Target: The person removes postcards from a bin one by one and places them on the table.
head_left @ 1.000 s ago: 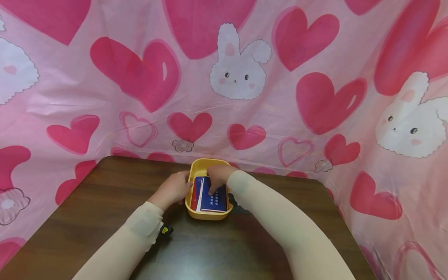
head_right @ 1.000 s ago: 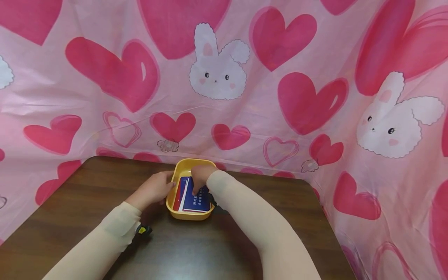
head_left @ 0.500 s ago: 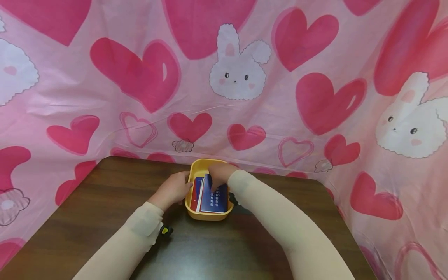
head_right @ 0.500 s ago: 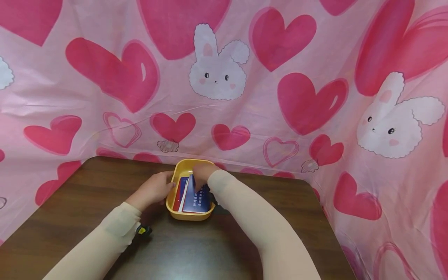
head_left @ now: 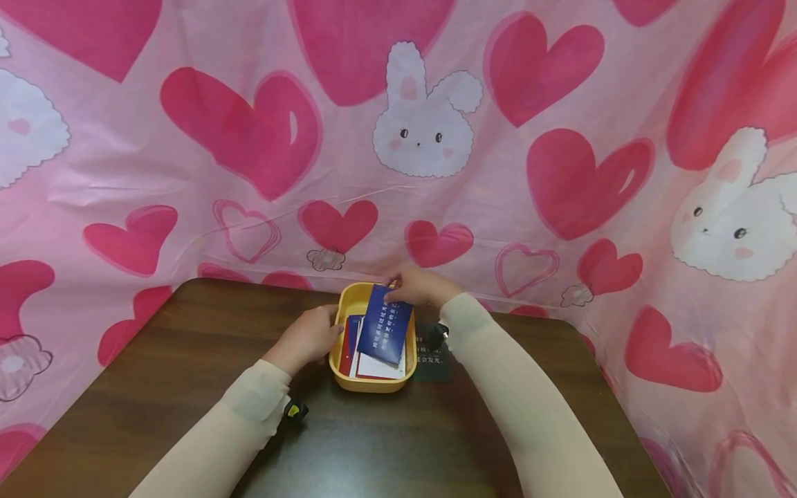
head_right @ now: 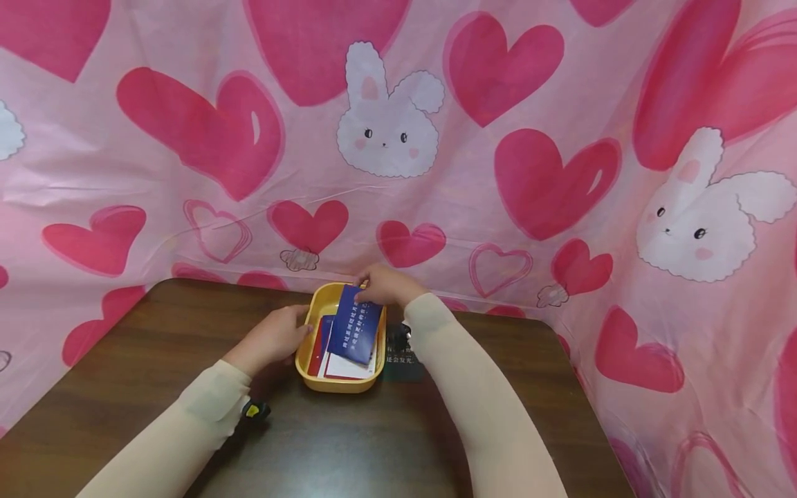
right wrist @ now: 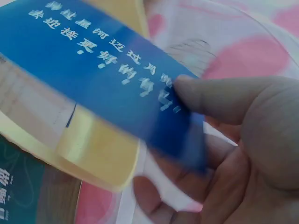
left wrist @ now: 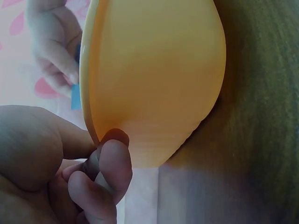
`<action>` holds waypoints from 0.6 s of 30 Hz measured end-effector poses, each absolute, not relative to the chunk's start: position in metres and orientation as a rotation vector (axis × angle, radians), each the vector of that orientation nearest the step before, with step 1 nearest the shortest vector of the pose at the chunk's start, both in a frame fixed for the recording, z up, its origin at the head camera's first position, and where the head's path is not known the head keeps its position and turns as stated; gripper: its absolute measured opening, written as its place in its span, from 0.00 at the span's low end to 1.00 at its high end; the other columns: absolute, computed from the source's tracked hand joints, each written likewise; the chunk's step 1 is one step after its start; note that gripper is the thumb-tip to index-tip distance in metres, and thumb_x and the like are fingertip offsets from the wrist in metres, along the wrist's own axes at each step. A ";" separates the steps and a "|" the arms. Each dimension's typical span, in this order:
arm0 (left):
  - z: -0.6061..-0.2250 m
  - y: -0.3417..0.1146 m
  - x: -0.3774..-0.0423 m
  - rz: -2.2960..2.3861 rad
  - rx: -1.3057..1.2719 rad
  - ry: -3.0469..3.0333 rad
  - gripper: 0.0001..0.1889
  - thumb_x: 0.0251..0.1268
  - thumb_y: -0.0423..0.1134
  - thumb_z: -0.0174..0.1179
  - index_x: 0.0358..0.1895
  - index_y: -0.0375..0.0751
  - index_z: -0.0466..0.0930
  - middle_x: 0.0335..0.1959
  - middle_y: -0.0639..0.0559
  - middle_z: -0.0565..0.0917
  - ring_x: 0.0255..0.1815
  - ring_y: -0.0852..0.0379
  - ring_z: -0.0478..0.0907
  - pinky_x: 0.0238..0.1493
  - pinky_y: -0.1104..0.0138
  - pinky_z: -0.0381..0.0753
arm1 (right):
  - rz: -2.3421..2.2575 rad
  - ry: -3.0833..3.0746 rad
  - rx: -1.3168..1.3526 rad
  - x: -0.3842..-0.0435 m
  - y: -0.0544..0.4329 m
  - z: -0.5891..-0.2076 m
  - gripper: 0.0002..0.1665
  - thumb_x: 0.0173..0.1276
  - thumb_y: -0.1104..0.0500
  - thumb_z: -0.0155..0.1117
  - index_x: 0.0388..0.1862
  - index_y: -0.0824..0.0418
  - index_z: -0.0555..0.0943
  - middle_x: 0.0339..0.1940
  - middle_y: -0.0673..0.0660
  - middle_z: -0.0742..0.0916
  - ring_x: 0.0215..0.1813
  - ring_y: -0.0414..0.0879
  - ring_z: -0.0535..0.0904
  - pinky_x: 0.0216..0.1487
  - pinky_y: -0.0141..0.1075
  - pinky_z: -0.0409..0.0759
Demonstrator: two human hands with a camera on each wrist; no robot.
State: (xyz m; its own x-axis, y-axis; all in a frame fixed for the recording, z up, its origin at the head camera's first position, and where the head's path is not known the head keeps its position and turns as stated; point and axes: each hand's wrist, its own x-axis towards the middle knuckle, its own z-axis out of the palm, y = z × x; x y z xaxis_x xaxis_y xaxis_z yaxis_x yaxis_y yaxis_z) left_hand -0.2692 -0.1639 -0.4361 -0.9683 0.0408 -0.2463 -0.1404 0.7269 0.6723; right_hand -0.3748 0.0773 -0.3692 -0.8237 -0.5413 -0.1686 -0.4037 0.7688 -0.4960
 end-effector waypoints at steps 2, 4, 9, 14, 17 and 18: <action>-0.436 -0.164 -0.270 1.064 -0.073 2.692 0.35 0.88 0.45 0.62 0.89 0.40 0.65 0.40 0.40 0.87 0.22 0.46 0.85 0.23 0.61 0.85 | -0.812 2.644 -0.695 -0.379 0.088 -0.371 0.17 0.76 0.53 0.81 0.57 0.61 0.93 0.42 0.57 0.95 0.40 0.46 0.89 0.45 0.34 0.92; -0.437 -0.164 -0.270 1.064 -0.087 2.683 0.36 0.88 0.46 0.63 0.90 0.41 0.65 0.40 0.41 0.86 0.23 0.46 0.85 0.23 0.61 0.86 | -0.984 2.613 -0.648 -0.382 0.098 -0.375 0.19 0.74 0.53 0.83 0.56 0.63 0.94 0.39 0.57 0.96 0.37 0.44 0.89 0.39 0.32 0.88; -0.437 -0.164 -0.270 1.065 -0.125 2.663 0.37 0.87 0.48 0.64 0.91 0.44 0.63 0.43 0.41 0.86 0.25 0.45 0.86 0.27 0.61 0.89 | -1.370 2.492 -0.500 -0.387 0.116 -0.390 0.22 0.76 0.55 0.82 0.62 0.66 0.92 0.43 0.62 0.96 0.36 0.46 0.92 0.41 0.36 0.94; -0.437 -0.164 -0.271 1.064 -0.131 2.672 0.37 0.87 0.49 0.64 0.91 0.45 0.64 0.45 0.41 0.86 0.26 0.45 0.86 0.27 0.62 0.89 | -1.639 2.403 -0.360 -0.383 0.133 -0.402 0.23 0.80 0.57 0.77 0.70 0.64 0.89 0.53 0.65 0.94 0.40 0.47 0.92 0.45 0.42 0.97; -0.436 -0.163 -0.271 1.060 -0.122 2.680 0.37 0.87 0.49 0.64 0.90 0.43 0.64 0.48 0.41 0.87 0.25 0.46 0.85 0.27 0.62 0.88 | -1.735 2.371 -0.327 -0.381 0.145 -0.409 0.23 0.82 0.58 0.75 0.72 0.63 0.88 0.54 0.64 0.93 0.39 0.46 0.92 0.44 0.39 0.96; -0.436 -0.163 -0.271 1.059 -0.120 2.682 0.37 0.87 0.49 0.64 0.90 0.43 0.65 0.48 0.40 0.87 0.25 0.45 0.85 0.26 0.62 0.88 | -1.754 2.364 -0.325 -0.381 0.149 -0.412 0.23 0.83 0.58 0.74 0.72 0.63 0.88 0.54 0.63 0.94 0.39 0.45 0.92 0.44 0.38 0.96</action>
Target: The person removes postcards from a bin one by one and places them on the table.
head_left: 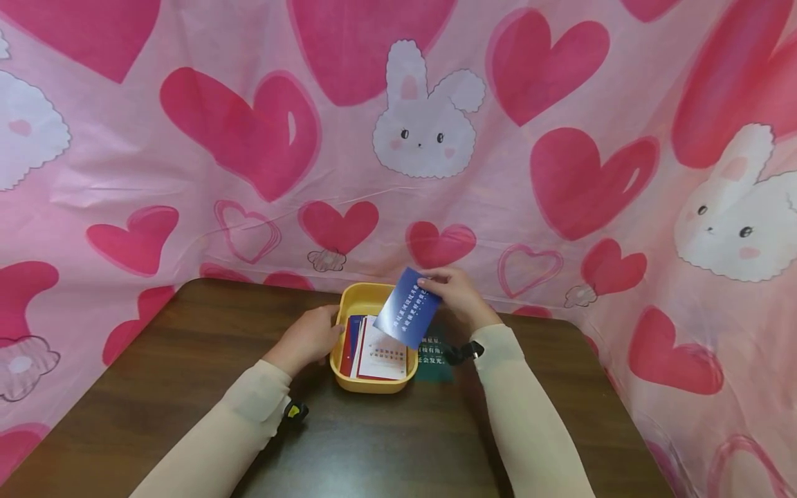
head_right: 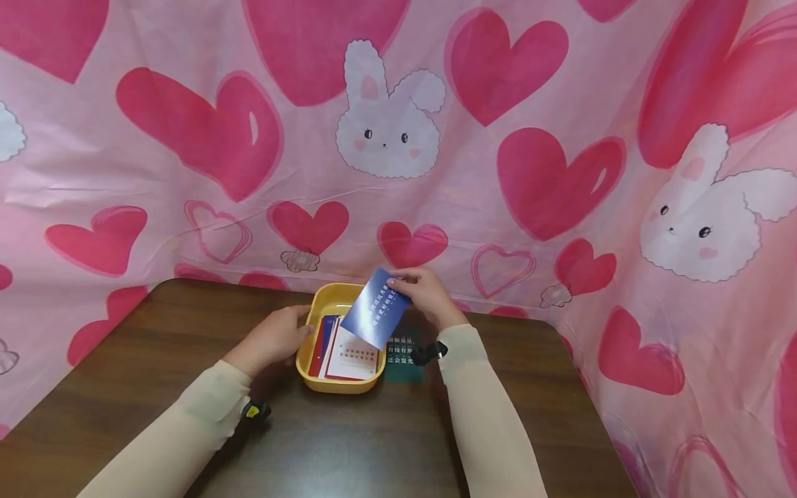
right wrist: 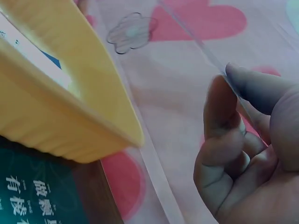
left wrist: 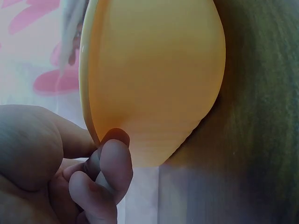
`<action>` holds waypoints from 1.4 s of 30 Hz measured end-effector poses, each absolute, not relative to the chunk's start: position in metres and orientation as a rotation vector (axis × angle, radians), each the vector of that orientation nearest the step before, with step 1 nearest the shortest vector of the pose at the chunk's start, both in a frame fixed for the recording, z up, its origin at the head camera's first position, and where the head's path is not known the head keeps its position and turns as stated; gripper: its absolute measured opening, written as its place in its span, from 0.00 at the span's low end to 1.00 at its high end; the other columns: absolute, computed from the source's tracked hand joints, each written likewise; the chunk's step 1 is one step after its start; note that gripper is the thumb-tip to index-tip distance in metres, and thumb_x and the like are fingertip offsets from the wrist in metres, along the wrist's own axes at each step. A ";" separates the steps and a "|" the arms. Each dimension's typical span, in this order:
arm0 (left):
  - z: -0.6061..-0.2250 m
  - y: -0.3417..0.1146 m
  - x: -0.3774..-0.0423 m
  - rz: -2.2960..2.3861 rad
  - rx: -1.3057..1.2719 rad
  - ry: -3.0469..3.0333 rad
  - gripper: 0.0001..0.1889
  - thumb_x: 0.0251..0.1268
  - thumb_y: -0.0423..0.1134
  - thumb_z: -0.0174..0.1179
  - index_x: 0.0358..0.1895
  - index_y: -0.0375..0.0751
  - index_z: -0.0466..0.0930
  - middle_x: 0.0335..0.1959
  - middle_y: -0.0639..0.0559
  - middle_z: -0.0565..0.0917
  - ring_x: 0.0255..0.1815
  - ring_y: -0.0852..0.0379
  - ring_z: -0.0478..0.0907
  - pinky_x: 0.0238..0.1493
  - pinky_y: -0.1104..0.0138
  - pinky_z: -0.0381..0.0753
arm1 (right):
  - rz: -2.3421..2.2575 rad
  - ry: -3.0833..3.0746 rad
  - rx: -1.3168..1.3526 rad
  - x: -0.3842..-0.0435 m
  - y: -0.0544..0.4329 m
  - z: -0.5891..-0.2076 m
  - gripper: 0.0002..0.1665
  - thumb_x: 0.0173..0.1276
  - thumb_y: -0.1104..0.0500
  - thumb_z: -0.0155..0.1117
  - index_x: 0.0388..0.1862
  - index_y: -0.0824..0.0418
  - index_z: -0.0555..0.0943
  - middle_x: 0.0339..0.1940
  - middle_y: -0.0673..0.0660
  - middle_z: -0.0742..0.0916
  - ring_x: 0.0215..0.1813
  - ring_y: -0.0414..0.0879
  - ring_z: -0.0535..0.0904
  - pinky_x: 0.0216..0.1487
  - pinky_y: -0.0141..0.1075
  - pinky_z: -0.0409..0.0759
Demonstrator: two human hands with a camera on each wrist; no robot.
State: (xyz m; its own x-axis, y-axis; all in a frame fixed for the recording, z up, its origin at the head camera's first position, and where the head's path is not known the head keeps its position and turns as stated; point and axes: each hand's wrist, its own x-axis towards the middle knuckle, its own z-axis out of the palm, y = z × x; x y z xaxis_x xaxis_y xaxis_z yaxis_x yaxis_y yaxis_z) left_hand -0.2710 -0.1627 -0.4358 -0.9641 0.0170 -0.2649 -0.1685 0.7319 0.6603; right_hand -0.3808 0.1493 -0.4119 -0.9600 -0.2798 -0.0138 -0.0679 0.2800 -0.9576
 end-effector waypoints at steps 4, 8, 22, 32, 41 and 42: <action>-0.434 -0.162 -0.269 1.055 -0.102 2.687 0.36 0.87 0.48 0.64 0.90 0.42 0.65 0.52 0.39 0.87 0.26 0.45 0.85 0.26 0.62 0.88 | -1.820 2.361 -0.324 -0.379 0.169 -0.421 0.24 0.83 0.59 0.73 0.74 0.64 0.87 0.48 0.55 0.95 0.38 0.43 0.92 0.42 0.34 0.94; -0.433 -0.160 -0.267 1.051 -0.100 2.688 0.37 0.87 0.48 0.64 0.90 0.42 0.64 0.52 0.40 0.87 0.27 0.46 0.85 0.28 0.63 0.89 | -1.867 2.357 -0.276 -0.375 0.188 -0.425 0.24 0.85 0.58 0.71 0.74 0.66 0.86 0.40 0.48 0.94 0.36 0.41 0.90 0.41 0.32 0.92; -0.436 -0.163 -0.270 1.047 -0.126 2.680 0.38 0.87 0.49 0.64 0.91 0.42 0.63 0.55 0.39 0.87 0.28 0.46 0.86 0.28 0.62 0.89 | -1.645 2.393 -0.126 -0.375 0.219 -0.447 0.24 0.85 0.51 0.71 0.74 0.56 0.89 0.53 0.58 0.94 0.46 0.49 0.90 0.48 0.36 0.94; -0.438 -0.164 -0.273 1.037 -0.121 2.685 0.38 0.87 0.49 0.64 0.91 0.43 0.63 0.54 0.40 0.87 0.27 0.46 0.86 0.29 0.63 0.90 | -1.704 2.409 -0.093 -0.381 0.228 -0.463 0.24 0.84 0.53 0.73 0.72 0.61 0.89 0.56 0.57 0.93 0.48 0.46 0.89 0.48 0.34 0.91; -0.438 -0.164 -0.273 1.024 -0.097 2.701 0.37 0.87 0.49 0.63 0.90 0.41 0.64 0.56 0.38 0.87 0.27 0.46 0.86 0.28 0.62 0.89 | -1.435 2.582 -0.110 -0.382 0.218 -0.478 0.21 0.79 0.49 0.78 0.65 0.54 0.93 0.73 0.63 0.87 0.68 0.59 0.84 0.71 0.51 0.89; -0.437 -0.164 -0.272 1.020 -0.095 2.703 0.37 0.87 0.48 0.63 0.90 0.41 0.64 0.56 0.38 0.87 0.27 0.46 0.86 0.28 0.62 0.89 | -1.411 2.588 -0.105 -0.382 0.217 -0.478 0.21 0.79 0.49 0.79 0.66 0.53 0.93 0.74 0.63 0.87 0.69 0.60 0.83 0.74 0.54 0.88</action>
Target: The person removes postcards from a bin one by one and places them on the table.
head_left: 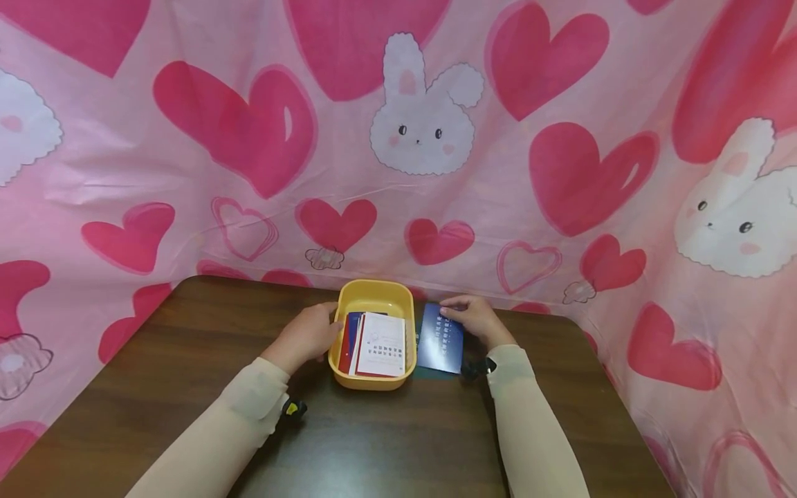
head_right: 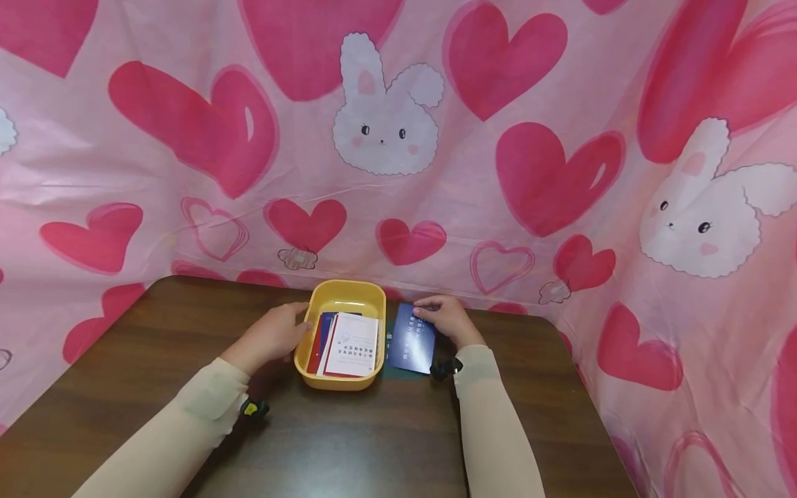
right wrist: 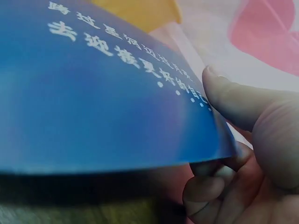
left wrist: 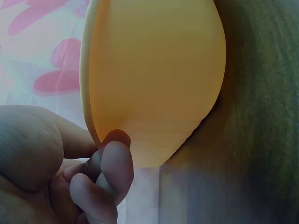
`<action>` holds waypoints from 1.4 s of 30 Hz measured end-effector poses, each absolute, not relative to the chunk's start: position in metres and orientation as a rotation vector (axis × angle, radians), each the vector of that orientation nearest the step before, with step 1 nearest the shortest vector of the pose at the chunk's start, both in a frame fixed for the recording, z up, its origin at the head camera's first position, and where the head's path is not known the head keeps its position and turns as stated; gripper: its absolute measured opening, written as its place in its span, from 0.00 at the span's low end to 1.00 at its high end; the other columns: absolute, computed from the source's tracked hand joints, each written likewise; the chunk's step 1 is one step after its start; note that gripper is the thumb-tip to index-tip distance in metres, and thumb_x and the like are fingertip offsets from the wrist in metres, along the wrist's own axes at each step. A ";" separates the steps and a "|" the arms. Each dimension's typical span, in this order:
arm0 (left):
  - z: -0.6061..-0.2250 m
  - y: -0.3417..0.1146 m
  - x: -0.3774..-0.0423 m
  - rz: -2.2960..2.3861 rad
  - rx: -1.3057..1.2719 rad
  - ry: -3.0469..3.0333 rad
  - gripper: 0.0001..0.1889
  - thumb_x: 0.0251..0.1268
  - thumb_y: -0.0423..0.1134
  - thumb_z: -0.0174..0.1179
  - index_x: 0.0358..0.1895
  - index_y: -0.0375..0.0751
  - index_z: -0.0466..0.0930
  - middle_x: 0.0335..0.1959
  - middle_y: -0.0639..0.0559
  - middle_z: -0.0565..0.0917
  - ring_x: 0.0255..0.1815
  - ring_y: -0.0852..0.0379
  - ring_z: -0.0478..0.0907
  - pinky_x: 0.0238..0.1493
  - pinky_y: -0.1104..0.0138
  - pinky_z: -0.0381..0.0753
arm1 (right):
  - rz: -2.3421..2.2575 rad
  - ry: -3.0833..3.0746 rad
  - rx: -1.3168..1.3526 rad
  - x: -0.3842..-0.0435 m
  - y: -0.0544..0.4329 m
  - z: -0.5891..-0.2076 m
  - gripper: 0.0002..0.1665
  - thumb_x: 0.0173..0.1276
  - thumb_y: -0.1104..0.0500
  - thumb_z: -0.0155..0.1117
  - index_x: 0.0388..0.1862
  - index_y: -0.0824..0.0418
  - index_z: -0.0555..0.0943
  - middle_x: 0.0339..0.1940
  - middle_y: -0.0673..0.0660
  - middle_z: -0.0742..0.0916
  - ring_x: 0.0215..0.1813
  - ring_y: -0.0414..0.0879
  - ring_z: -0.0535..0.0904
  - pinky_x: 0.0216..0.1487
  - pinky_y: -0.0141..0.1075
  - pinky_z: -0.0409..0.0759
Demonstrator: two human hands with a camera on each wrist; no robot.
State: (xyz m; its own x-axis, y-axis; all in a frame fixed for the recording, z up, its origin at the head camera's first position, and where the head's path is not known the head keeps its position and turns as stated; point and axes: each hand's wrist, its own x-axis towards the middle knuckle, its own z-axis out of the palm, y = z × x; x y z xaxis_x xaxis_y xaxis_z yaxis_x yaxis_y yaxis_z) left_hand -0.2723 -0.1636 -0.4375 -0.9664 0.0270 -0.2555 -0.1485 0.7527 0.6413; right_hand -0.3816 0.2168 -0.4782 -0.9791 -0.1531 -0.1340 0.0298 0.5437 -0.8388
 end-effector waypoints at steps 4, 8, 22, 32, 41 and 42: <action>-0.436 -0.163 -0.271 1.014 -0.095 2.701 0.36 0.88 0.48 0.63 0.90 0.41 0.64 0.53 0.39 0.87 0.26 0.46 0.85 0.27 0.62 0.88 | -1.326 2.584 -0.101 -0.380 0.214 -0.477 0.25 0.75 0.49 0.82 0.68 0.52 0.92 0.76 0.63 0.86 0.75 0.64 0.81 0.81 0.62 0.81; -0.434 -0.163 -0.271 1.013 -0.103 2.694 0.37 0.88 0.48 0.63 0.90 0.41 0.63 0.50 0.40 0.86 0.26 0.46 0.85 0.26 0.63 0.87 | -1.249 2.583 -0.152 -0.378 0.215 -0.474 0.28 0.71 0.49 0.86 0.69 0.49 0.92 0.79 0.62 0.84 0.79 0.66 0.78 0.83 0.65 0.79; -0.435 -0.163 -0.270 1.030 -0.122 2.689 0.38 0.87 0.50 0.64 0.91 0.44 0.62 0.48 0.41 0.86 0.27 0.46 0.86 0.29 0.62 0.89 | -1.248 2.527 -0.195 -0.377 0.217 -0.473 0.25 0.74 0.50 0.83 0.68 0.46 0.92 0.77 0.59 0.86 0.75 0.62 0.81 0.76 0.59 0.87; -0.434 -0.164 -0.267 1.028 -0.103 2.692 0.38 0.88 0.49 0.63 0.91 0.42 0.63 0.48 0.41 0.86 0.27 0.46 0.85 0.28 0.63 0.88 | -0.924 2.755 -0.266 -0.373 0.195 -0.475 0.20 0.70 0.54 0.87 0.60 0.52 0.95 0.61 0.58 0.93 0.57 0.55 0.89 0.71 0.59 0.90; -0.435 -0.164 -0.268 1.026 -0.096 2.700 0.36 0.88 0.48 0.63 0.90 0.42 0.64 0.47 0.41 0.86 0.27 0.46 0.85 0.27 0.64 0.87 | -0.812 2.842 -0.302 -0.368 0.185 -0.473 0.20 0.69 0.58 0.87 0.58 0.57 0.94 0.56 0.58 0.95 0.55 0.53 0.90 0.71 0.57 0.90; -0.434 -0.164 -0.268 1.025 -0.096 2.699 0.36 0.88 0.49 0.63 0.90 0.42 0.64 0.48 0.41 0.86 0.27 0.46 0.85 0.27 0.64 0.87 | -0.805 2.843 -0.297 -0.368 0.185 -0.473 0.20 0.69 0.58 0.87 0.58 0.57 0.94 0.57 0.58 0.95 0.56 0.54 0.91 0.72 0.58 0.90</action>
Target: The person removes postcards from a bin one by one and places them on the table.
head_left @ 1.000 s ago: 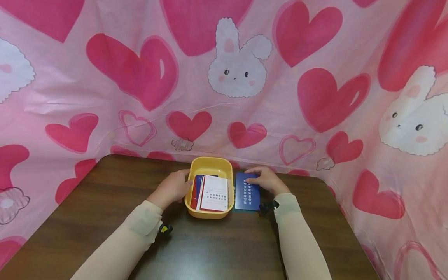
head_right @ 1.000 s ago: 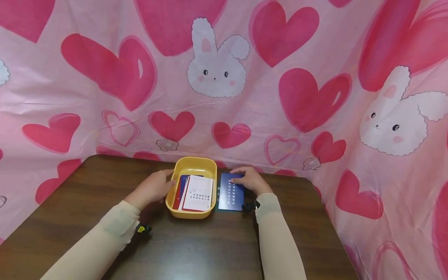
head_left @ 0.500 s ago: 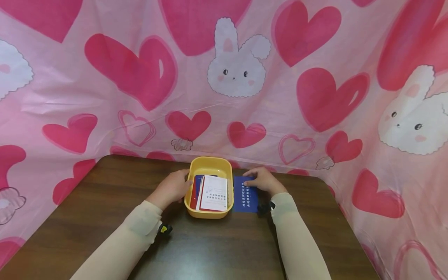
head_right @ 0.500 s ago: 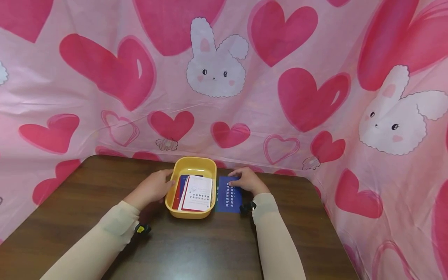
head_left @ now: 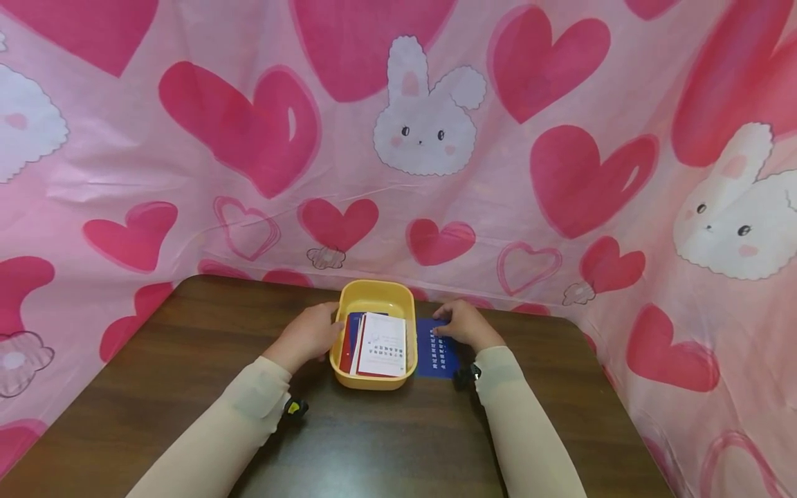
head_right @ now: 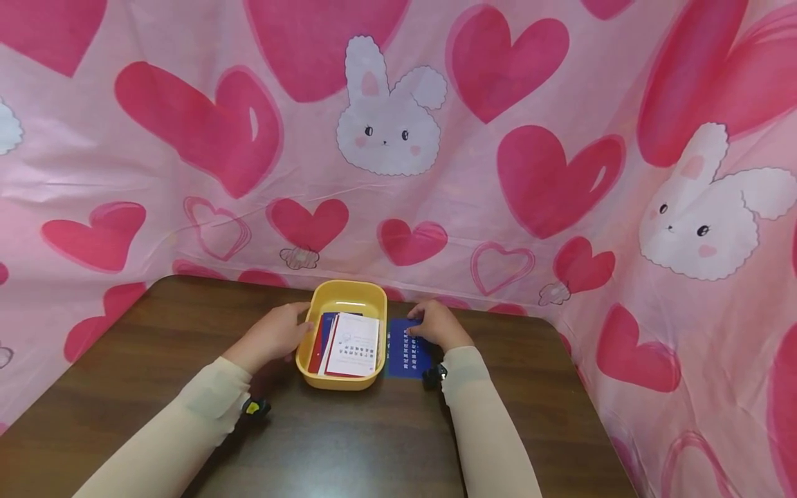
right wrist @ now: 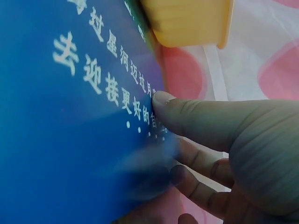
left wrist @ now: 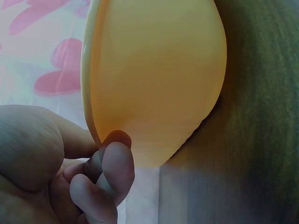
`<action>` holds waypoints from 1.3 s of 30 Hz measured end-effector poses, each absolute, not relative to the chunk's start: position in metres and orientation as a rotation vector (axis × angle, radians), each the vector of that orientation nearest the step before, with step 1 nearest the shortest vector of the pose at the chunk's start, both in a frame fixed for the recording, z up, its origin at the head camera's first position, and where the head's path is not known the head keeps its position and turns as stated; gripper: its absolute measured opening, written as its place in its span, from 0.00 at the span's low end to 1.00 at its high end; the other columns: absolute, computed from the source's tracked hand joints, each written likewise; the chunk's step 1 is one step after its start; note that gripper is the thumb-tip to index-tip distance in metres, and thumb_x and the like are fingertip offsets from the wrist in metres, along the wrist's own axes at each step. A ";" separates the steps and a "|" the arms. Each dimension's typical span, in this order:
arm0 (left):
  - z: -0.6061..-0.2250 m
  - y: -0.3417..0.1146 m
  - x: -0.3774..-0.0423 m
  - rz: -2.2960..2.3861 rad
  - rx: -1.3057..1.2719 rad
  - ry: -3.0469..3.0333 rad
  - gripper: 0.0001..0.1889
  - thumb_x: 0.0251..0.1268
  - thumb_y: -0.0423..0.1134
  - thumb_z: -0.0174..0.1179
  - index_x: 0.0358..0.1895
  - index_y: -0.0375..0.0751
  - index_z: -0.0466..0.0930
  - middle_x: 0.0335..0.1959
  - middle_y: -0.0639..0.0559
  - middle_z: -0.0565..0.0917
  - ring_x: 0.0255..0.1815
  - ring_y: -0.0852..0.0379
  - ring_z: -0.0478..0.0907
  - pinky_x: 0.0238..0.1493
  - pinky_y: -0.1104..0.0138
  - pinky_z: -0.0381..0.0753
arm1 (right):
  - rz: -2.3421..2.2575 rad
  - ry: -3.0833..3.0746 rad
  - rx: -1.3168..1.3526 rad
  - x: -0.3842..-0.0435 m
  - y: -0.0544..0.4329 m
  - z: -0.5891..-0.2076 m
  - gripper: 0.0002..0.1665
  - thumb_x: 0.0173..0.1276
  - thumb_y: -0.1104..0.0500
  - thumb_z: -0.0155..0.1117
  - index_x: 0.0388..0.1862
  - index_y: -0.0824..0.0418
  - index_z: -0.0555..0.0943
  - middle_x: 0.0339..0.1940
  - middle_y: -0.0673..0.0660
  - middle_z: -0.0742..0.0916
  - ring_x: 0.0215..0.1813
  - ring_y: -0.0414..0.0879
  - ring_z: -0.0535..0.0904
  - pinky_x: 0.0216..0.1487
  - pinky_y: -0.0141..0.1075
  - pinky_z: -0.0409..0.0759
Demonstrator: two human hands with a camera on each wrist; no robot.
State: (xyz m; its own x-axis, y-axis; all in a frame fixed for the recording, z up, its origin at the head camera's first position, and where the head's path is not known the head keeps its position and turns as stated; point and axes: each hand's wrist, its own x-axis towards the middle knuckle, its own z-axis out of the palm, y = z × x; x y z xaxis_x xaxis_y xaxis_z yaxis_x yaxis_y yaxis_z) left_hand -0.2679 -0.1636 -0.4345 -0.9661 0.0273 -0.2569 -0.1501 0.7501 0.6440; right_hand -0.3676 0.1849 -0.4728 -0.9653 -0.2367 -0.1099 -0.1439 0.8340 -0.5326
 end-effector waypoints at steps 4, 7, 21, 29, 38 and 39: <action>-0.434 -0.164 -0.269 1.020 -0.093 2.693 0.36 0.88 0.48 0.63 0.90 0.41 0.64 0.47 0.41 0.86 0.27 0.46 0.85 0.26 0.64 0.87 | -0.792 2.846 -0.299 -0.365 0.182 -0.467 0.18 0.72 0.59 0.84 0.60 0.55 0.94 0.59 0.58 0.94 0.60 0.56 0.90 0.73 0.60 0.89; -0.434 -0.164 -0.270 1.013 -0.097 2.694 0.36 0.88 0.48 0.63 0.90 0.41 0.64 0.46 0.41 0.86 0.26 0.46 0.85 0.26 0.63 0.87 | -0.817 2.866 -0.349 -0.364 0.179 -0.459 0.15 0.77 0.59 0.79 0.61 0.55 0.93 0.59 0.59 0.94 0.62 0.58 0.89 0.74 0.60 0.88; -0.436 -0.161 -0.270 1.031 -0.111 2.701 0.36 0.87 0.48 0.64 0.89 0.42 0.66 0.46 0.41 0.87 0.25 0.46 0.85 0.26 0.62 0.87 | -0.710 2.806 -0.731 -0.357 0.123 -0.385 0.20 0.78 0.49 0.79 0.63 0.56 0.92 0.49 0.53 0.95 0.50 0.50 0.89 0.61 0.48 0.94; -0.436 -0.166 -0.271 1.025 -0.094 2.700 0.35 0.87 0.48 0.63 0.89 0.40 0.67 0.46 0.41 0.87 0.24 0.46 0.85 0.24 0.63 0.87 | -0.425 2.615 -0.852 -0.353 0.065 -0.360 0.33 0.71 0.48 0.85 0.71 0.58 0.89 0.52 0.52 0.93 0.53 0.50 0.88 0.60 0.44 0.93; -0.436 -0.164 -0.270 1.052 -0.061 2.706 0.33 0.88 0.45 0.63 0.87 0.39 0.69 0.45 0.40 0.88 0.23 0.47 0.85 0.23 0.62 0.87 | 0.004 2.588 -0.979 -0.352 0.017 -0.374 0.34 0.70 0.46 0.85 0.71 0.58 0.89 0.60 0.54 0.94 0.56 0.48 0.88 0.69 0.46 0.90; -0.437 -0.164 -0.271 1.056 -0.056 2.707 0.33 0.88 0.45 0.62 0.87 0.39 0.69 0.45 0.40 0.88 0.23 0.47 0.85 0.23 0.62 0.87 | 0.029 2.600 -0.976 -0.352 0.014 -0.376 0.35 0.69 0.47 0.86 0.70 0.59 0.89 0.61 0.55 0.94 0.57 0.48 0.89 0.69 0.46 0.90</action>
